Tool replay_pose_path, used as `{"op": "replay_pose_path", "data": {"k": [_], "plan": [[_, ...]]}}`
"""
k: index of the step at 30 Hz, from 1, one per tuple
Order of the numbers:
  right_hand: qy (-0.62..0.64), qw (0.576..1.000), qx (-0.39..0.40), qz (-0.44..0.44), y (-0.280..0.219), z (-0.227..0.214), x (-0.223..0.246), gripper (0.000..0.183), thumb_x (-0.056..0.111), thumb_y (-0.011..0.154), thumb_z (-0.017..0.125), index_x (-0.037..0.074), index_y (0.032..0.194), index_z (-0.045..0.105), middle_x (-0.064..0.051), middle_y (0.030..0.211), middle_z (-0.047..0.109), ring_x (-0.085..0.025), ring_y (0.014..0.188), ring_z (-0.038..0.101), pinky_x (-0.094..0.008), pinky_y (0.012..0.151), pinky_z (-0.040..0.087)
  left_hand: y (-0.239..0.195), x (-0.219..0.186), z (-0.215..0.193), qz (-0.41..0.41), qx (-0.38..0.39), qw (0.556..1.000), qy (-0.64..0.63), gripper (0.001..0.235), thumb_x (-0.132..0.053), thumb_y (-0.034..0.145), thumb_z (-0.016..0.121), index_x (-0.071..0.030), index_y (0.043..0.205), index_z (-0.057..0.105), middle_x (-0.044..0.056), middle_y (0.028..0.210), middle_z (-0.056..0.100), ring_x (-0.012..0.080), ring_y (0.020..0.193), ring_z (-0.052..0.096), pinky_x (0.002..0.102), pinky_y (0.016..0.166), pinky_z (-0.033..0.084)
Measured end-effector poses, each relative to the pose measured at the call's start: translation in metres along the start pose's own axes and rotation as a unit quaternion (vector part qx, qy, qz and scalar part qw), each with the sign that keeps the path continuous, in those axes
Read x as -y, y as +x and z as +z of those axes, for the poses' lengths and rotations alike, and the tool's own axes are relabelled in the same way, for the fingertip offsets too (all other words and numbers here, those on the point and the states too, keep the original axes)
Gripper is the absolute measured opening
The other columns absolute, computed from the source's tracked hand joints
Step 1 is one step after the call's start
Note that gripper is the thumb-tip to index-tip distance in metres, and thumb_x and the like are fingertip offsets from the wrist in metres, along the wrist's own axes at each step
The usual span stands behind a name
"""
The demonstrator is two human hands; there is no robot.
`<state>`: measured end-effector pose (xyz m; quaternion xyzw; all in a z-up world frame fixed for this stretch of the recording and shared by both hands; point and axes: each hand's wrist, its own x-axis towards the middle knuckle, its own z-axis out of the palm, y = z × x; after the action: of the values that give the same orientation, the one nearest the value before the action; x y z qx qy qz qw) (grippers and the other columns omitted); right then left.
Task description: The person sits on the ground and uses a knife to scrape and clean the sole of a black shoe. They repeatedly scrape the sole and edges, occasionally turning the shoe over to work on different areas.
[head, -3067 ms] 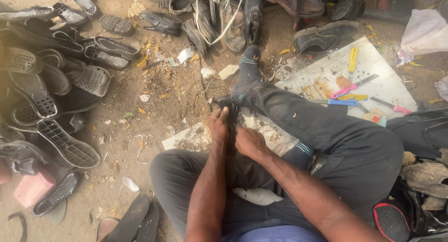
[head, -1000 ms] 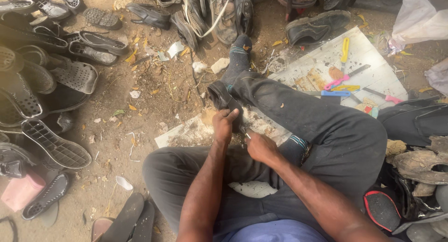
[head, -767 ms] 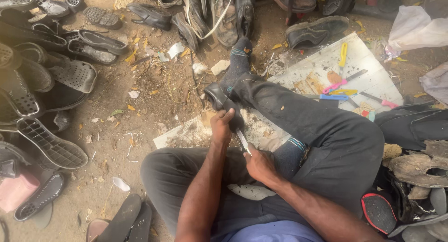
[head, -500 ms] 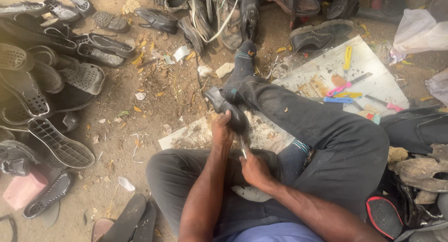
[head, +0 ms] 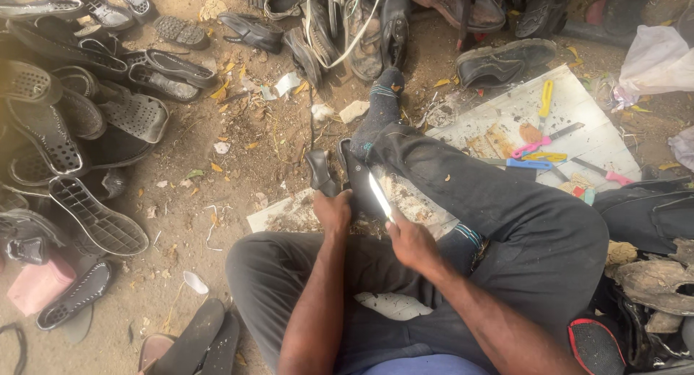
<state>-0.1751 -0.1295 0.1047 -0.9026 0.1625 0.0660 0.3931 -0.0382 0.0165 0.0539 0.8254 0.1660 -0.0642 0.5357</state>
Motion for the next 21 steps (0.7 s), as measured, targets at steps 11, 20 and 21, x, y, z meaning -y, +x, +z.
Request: {"op": "replay_pose_path", "data": {"k": [11,20,21], "plan": [[-0.156,0.975,0.137,-0.079,0.115,0.019,0.038,0.051,0.028,0.105,0.047,0.008,0.151,0.042,-0.015,0.082,0.073,-0.033,0.075,0.073,-0.049,0.068,0.055,-0.014,0.007,0.017,0.064,-0.097,0.991,-0.061,0.028,-0.004,0.079,0.079,-0.001,0.102,0.065,0.012,0.093,0.071,0.0256,0.081,0.069,0.039,0.075,0.055],[-0.186,0.965,0.145,-0.116,0.051,-0.015,0.024,0.045,0.020,0.099,0.051,0.003,0.141,0.051,-0.024,0.089,0.074,-0.043,0.083,0.072,-0.054,0.074,0.055,-0.027,-0.010,0.011,-0.072,-0.086,0.980,-0.163,0.032,-0.003,0.081,0.076,0.002,0.109,0.061,0.016,0.098,0.071,0.0262,0.087,0.070,0.039,0.081,0.056],[-0.193,0.962,0.128,-0.147,0.053,-0.017,0.025,0.043,0.017,0.097,0.052,0.002,0.137,0.054,-0.024,0.088,0.074,-0.043,0.083,0.072,-0.054,0.072,0.055,-0.031,-0.008,0.011,-0.048,-0.090,0.982,-0.156,0.033,-0.003,0.081,0.076,0.002,0.110,0.061,0.015,0.099,0.071,0.0256,0.088,0.070,0.038,0.082,0.056]]}}
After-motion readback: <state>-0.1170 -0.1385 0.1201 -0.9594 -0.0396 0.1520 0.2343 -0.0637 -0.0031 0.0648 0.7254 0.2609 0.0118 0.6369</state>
